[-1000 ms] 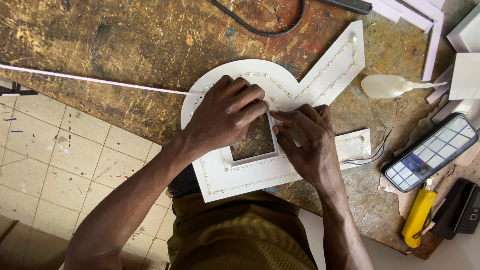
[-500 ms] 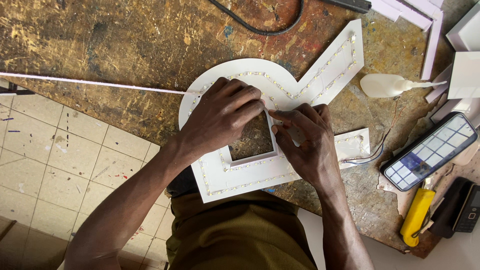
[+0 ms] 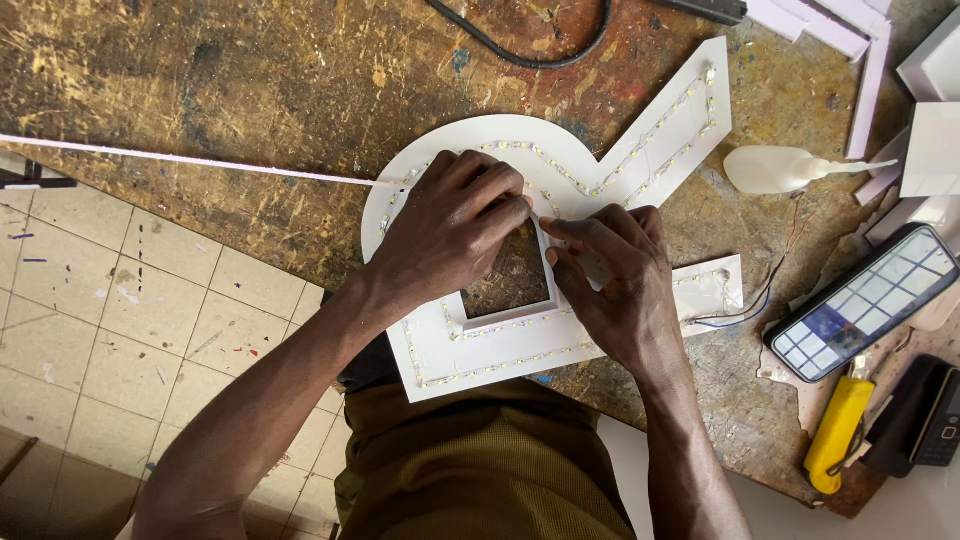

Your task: The person assembles a white letter-shaped sign by applying glue from a bottle and pressing a flexible LED strip into the grooves. They use a hair straightener to press the strip onto the letter and continue attaching the strip along the contours of the sign.

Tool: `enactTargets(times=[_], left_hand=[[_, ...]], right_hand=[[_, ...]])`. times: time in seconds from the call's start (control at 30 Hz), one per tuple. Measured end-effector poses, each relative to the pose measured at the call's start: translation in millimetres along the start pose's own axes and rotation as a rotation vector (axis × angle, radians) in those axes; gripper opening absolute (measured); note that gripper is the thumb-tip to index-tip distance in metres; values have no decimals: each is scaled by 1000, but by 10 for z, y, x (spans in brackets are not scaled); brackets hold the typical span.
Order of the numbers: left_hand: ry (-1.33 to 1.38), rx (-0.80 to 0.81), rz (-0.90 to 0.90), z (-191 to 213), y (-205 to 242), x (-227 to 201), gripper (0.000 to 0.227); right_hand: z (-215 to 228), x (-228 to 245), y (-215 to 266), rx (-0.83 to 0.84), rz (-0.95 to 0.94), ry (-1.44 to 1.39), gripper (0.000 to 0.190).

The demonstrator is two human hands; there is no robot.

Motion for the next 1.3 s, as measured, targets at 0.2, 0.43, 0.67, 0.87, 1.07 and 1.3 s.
enactTargets(times=[0.2, 0.43, 0.67, 0.87, 1.07, 1.3], left_hand=[[-8, 2, -19, -39, 17, 20, 24], [-1, 5, -27, -50, 15, 21, 25], [10, 16, -35, -26, -7, 5, 24], [1, 17, -41, -58, 21, 20, 25], [5, 20, -41, -46, 9, 18, 27], [-64, 29, -70, 94, -86, -66, 24]], right_hand=[[7, 1, -4, -9, 12, -8, 31], [14, 12, -5, -8, 13, -13, 31], [21, 23, 9, -8, 15, -2, 31], [31, 14, 31, -8, 32, 1, 30], [122, -28, 56, -9, 57, -64, 29], [607, -633, 296, -551, -18, -420, 24]])
Point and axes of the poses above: each hand's wrist, its own y-axis away from the middle knuckle, its own z-axis out of the back of the hand, x = y × z, the point moved 7 cm from there along -y, towards the middle knuckle, and after that the axes turned 14 degrees about -z, right-handed, at the moved point
